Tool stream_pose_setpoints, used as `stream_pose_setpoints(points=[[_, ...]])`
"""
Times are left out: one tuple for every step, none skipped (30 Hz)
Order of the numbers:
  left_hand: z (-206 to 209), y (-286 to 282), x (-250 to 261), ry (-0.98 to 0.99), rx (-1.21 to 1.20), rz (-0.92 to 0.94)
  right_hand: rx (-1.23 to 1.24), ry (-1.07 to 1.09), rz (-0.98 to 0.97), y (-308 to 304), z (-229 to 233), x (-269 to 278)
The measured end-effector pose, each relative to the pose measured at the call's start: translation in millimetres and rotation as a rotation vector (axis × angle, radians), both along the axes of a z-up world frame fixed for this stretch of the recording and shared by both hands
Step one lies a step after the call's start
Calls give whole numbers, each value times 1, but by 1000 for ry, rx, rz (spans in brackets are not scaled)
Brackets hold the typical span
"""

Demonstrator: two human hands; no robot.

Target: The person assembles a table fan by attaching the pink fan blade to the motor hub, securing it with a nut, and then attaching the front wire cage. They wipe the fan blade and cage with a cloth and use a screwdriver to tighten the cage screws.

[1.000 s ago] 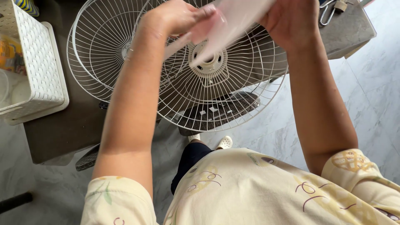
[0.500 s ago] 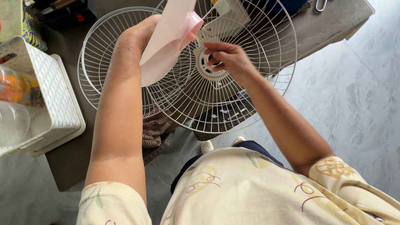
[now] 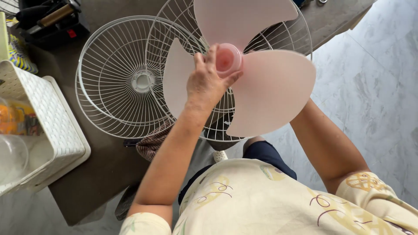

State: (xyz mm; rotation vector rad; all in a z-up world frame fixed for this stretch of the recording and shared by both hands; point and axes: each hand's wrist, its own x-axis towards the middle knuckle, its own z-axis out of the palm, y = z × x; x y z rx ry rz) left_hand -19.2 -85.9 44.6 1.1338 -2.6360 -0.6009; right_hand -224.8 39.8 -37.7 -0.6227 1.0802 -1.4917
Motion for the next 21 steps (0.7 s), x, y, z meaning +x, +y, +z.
stream_pose_setpoints(points=[[-5, 4, -1, 63, -39, -7, 18, 12, 9, 1, -5, -1], [-9, 6, -2, 90, -53, -5, 29, 34, 23, 5, -7, -2], [-12, 4, -4, 118, -72, 3, 29, 50, 35, 4, -8, -5], [-15, 2, -6, 146, -92, 10, 32, 67, 49, 5, -7, -8], [-18, 0, -7, 148, -74, 23, 29, 78, 70, 2, -5, -11], [-21, -1, -8, 150, -56, 37, 25, 94, 89, 0, -3, -15], [-24, -2, -8, 149, -39, 55, 24, 109, 119, -3, -3, -16], [-27, -1, -9, 171, -34, 63, 21, 125, 151, -6, -2, -19], [-30, 1, -11, 195, -31, 71, 15, 140, 181, -10, -1, -22], [-33, 2, -12, 219, -28, 79, 11, 152, 209, -14, -2, -25], [-35, 5, -14, 218, -8, 97, 12, 165, 232, -15, -3, -28], [-36, 8, -15, 218, 13, 114, 5, 172, 258, -17, -5, -29], [-36, 10, -16, 218, 32, 133, -2, 191, 276, -20, -6, -30], [-35, 11, -16, 201, 37, 130, -11, 209, 294, -23, -7, -32], [-33, 13, -15, 181, 43, 127, -21, 231, 310, -25, -9, -32], [-32, 14, -14, 161, 49, 124, -28, 222, 318, -27, -11, -30], [-30, 17, -13, 177, 30, 119, -35, 223, 323, -27, -12, -29], [-29, 19, -11, 194, 10, 114, 44, 98, 300, -29, -14, -25], [-27, 21, -10, 209, -9, 109, 136, -41, 260, -29, -14, -24], [-25, 23, -10, 194, 2, 122, 240, -199, 199, -27, -16, -17], [-23, 25, -10, 179, 13, 133, 280, -235, 224, -24, -17, -13]])
